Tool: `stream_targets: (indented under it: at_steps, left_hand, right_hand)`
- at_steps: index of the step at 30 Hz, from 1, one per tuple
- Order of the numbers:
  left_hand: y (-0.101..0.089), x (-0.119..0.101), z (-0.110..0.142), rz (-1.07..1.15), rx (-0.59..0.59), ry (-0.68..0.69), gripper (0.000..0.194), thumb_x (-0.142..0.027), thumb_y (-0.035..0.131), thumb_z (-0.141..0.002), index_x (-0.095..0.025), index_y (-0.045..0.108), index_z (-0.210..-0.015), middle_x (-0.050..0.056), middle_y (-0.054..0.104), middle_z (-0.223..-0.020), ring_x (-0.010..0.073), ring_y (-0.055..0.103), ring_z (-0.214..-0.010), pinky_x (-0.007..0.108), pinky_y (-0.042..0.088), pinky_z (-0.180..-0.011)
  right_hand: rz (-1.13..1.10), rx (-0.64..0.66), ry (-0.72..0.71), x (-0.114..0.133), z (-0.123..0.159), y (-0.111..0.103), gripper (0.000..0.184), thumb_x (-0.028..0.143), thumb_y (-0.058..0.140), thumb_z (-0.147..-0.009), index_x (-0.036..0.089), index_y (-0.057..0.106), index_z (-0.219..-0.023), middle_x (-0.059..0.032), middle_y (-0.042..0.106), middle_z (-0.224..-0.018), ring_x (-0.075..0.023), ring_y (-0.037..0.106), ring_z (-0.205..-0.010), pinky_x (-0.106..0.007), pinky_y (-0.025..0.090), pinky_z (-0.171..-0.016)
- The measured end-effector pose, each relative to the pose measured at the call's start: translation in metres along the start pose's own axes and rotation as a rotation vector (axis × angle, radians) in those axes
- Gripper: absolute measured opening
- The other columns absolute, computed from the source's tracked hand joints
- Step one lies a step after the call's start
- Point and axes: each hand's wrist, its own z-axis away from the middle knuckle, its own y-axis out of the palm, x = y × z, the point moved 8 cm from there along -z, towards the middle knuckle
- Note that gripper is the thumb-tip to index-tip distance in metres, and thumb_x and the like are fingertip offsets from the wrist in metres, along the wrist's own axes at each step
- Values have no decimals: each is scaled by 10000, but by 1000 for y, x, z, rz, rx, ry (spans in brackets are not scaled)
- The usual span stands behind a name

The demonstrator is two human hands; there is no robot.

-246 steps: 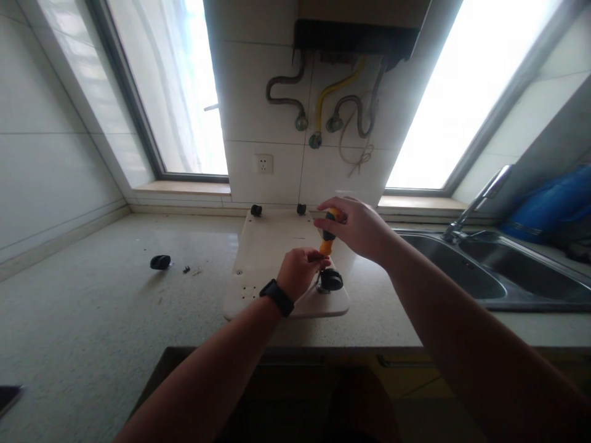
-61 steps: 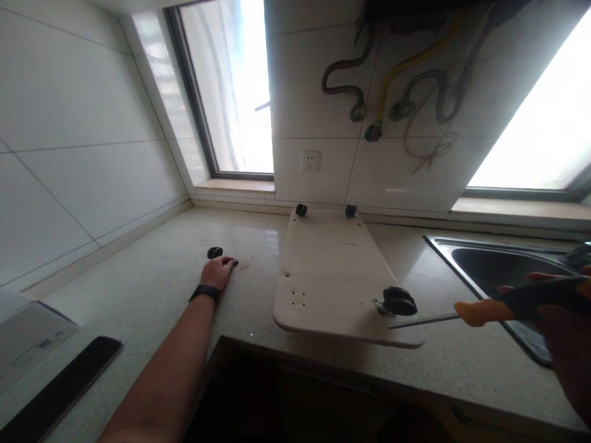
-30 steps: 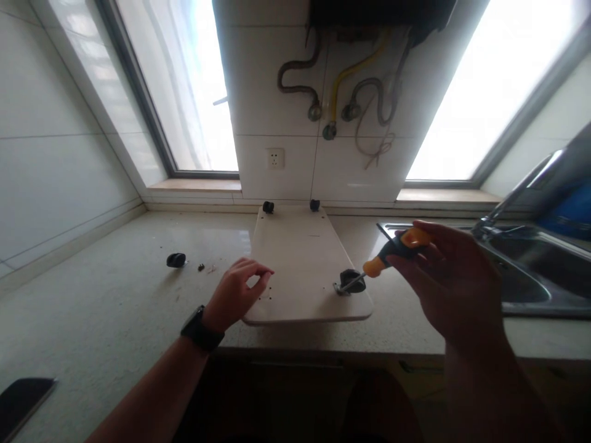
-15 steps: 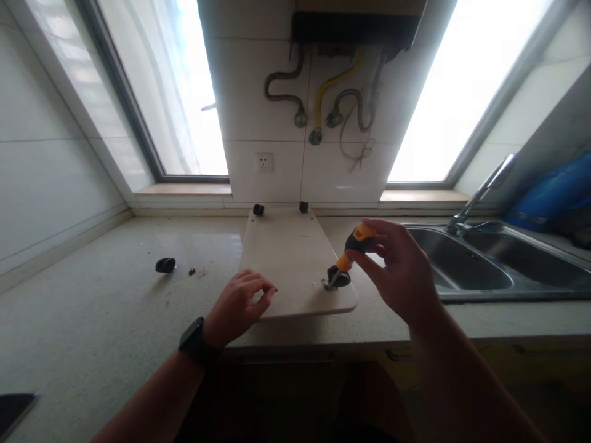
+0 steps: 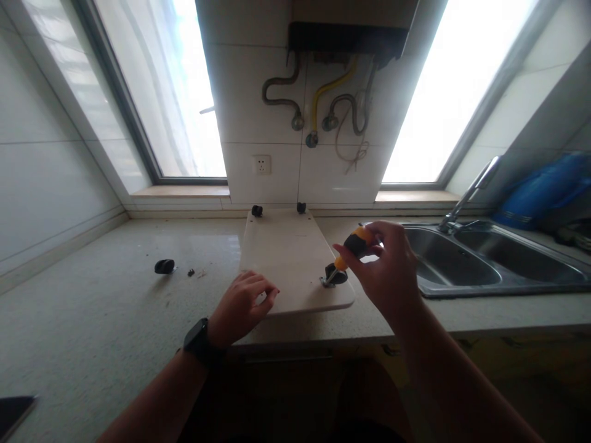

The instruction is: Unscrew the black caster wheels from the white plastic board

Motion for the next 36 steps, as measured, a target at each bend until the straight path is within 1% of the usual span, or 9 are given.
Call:
stream_targets:
  at_steps: [5,12,16,20,26,29,32,34,36]
  left_hand:
    - [3,-2,1,-21,18,2,177,-245,598,-1003,-207,747,-918,58,751,-905,245,617,-912,444,481,-893]
    - [2,-20,-6,80,58,-23,151,-255,615,-990,-216,761,-984,44,767,-957,237,654,-945,433,491,-913]
    - [1,-38,-26,204,32,-76,218,-320,607,-1005,-216,743,-1140,73,770,-1112,243,683,-1021,427,520,-931]
    - [18,-53,-58,420,-5,-90,422,-406,676,-978,-210,643,-1349,118,730,-1282,247,695,-1101,410,567,-918]
    - [36,-63,-89,557,-103,-114,193,-339,714,-957,-199,717,-1088,55,785,-983,195,729,-869,345,578,-785]
    - [34,-65,-90,545,-114,-106,177,-329,704,-963,-201,705,-1084,51,782,-964,189,725,-848,328,577,-748]
    - [29,-64,-85,516,-121,-91,132,-267,698,-963,-208,694,-1081,51,782,-1006,188,726,-881,342,582,-793]
    - [26,-61,-81,511,-143,-103,105,-224,707,-951,-208,688,-1053,49,784,-1020,188,728,-894,356,585,-828]
    - [24,-57,-78,507,-163,-119,100,-203,715,-943,-208,684,-1037,46,787,-1019,188,733,-887,361,587,-831]
  right_hand:
    - [-20,119,38,1,-7,7,445,415,822,-819,235,499,-1066,-46,617,-976,-170,637,-737,-320,594,-571]
    - [-224,407,164,-6,-17,27,496,405,832,-800,227,515,-1137,-51,663,-985,-173,676,-746,-342,605,-650]
    - [-243,457,171,-7,-21,33,489,409,831,-797,239,494,-1109,-37,663,-959,-171,657,-728,-331,565,-620]
    - [-242,481,175,-7,-20,39,509,407,827,-800,248,499,-1155,-54,669,-1033,-177,652,-751,-349,550,-640]
    - [-288,480,177,-11,-19,38,501,405,808,-832,249,523,-1213,-52,664,-1066,-177,659,-802,-339,557,-661]
    - [-328,505,174,-25,-12,36,608,486,819,-816,251,524,-1293,-67,663,-1132,-201,662,-896,-353,576,-701]
    - [-210,639,165,-52,8,46,698,552,801,-818,227,528,-1373,-106,665,-1218,-255,654,-1027,-424,577,-817]
    - [-60,790,128,-71,26,58,637,531,787,-839,219,583,-1356,-122,663,-1280,-293,648,-1098,-478,551,-904]
    - [-10,906,87,-83,41,68,491,460,773,-870,234,648,-1288,-99,688,-1256,-290,658,-1100,-470,536,-931]
